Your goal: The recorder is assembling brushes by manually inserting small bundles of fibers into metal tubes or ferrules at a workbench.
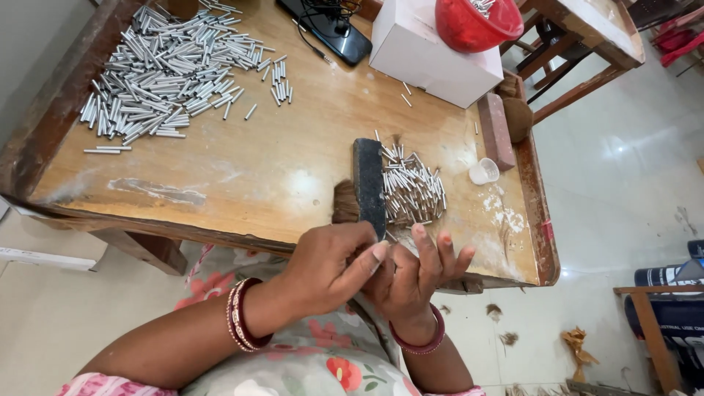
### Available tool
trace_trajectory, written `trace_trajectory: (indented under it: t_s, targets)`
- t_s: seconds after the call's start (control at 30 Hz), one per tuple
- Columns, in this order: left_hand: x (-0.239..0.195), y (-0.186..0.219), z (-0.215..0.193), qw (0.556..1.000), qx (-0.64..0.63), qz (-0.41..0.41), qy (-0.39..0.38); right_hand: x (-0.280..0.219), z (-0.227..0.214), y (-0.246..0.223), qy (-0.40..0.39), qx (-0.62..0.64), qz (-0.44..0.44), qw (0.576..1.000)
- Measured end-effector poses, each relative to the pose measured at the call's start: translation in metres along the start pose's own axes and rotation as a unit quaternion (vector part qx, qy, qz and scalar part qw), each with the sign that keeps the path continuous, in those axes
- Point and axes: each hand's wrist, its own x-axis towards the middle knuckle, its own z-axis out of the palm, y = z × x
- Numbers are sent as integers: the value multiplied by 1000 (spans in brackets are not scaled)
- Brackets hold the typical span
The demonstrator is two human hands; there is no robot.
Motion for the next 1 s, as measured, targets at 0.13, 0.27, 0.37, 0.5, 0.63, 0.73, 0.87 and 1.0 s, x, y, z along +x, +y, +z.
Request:
trace_trajectory:
  t_s: [0.13, 0.27, 0.37, 0.5, 0.63, 0.73, 0.87, 1.0]
  targets:
    - [0, -3, 12, 999, -4, 47, -5, 20, -10, -1, -5, 122, 37, 992]
    - [-2, 1, 16, 997, -7, 75, 15, -8, 1, 11, -52, 400, 185, 896]
    - [-5, 3, 19, 995, -11, 96, 24, -23, 14, 9, -20, 531, 256, 807]
    - [-13, -6, 24, 995, -27, 92, 28, -10, 13, -13, 46, 451, 225, 863]
    - [2, -15, 6, 989, 91, 108, -37, -12, 28, -19, 91, 400, 207, 888]
    - [53, -51, -37, 912, 405, -39, -51, -16, 27, -10, 103, 409, 227, 878]
    - [103, -101, -119, 780, 607, -144, -52, -13, 22, -1, 104, 396, 236, 881]
    - [111, -124, -130, 773, 626, -97, 32, -5, 21, 1, 109, 392, 240, 881]
